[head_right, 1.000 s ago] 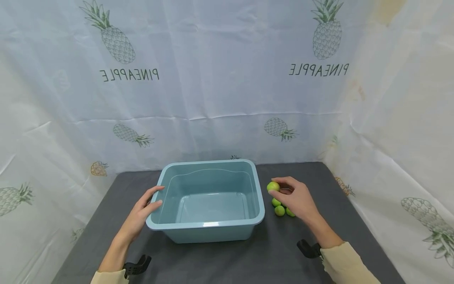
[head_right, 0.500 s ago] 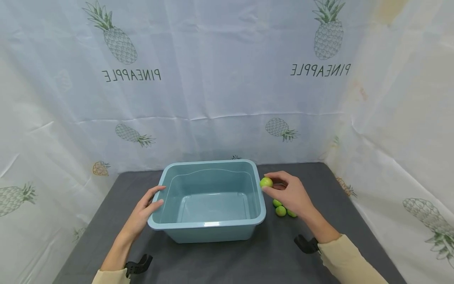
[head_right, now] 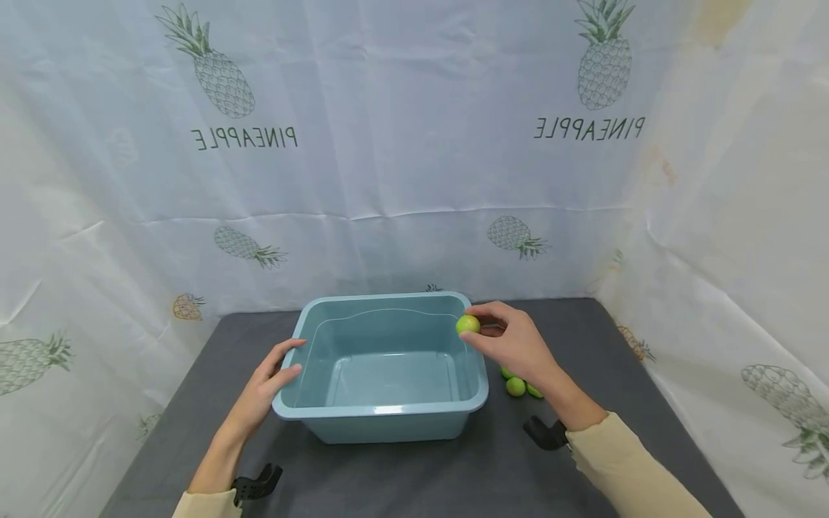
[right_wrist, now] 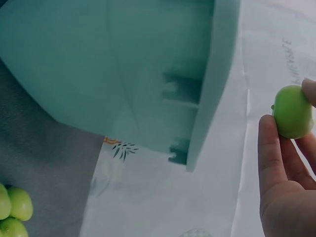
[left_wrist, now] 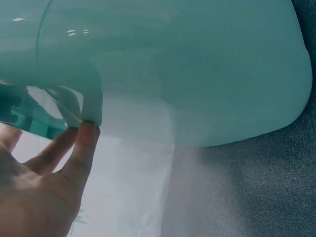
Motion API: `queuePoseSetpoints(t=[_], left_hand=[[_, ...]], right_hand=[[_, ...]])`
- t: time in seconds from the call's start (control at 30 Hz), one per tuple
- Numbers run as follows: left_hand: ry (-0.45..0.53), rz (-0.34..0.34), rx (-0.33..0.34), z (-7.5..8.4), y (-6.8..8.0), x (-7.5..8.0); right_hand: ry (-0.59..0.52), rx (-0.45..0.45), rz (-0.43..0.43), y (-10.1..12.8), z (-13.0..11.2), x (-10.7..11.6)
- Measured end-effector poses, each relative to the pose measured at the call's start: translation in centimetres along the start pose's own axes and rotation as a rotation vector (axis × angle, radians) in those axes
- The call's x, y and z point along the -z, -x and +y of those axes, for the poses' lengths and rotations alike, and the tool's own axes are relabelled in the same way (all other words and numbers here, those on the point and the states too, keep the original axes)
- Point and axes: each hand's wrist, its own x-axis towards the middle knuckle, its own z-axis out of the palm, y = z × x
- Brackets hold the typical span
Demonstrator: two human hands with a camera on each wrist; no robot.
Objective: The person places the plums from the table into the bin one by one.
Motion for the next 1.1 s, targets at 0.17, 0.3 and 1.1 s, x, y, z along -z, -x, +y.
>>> queuePoseSetpoints(t=[0.17, 0.3, 1.1], left_hand=[[0.004, -0.005, 0.002, 0.0, 0.0, 0.0], [0.004, 0.0, 0.004, 0.1, 0.0, 0.0], [0.051, 0.004, 0.006, 0.1, 0.0, -0.1]], right_hand=[[-0.002, 0.001, -0.014, -0.8, -0.7, -0.2], [-0.005, 0.0, -0.027, -1.6, -1.5, -0.4], [-0.139, 0.075, -0.121, -6.5, -4.8, -3.4]])
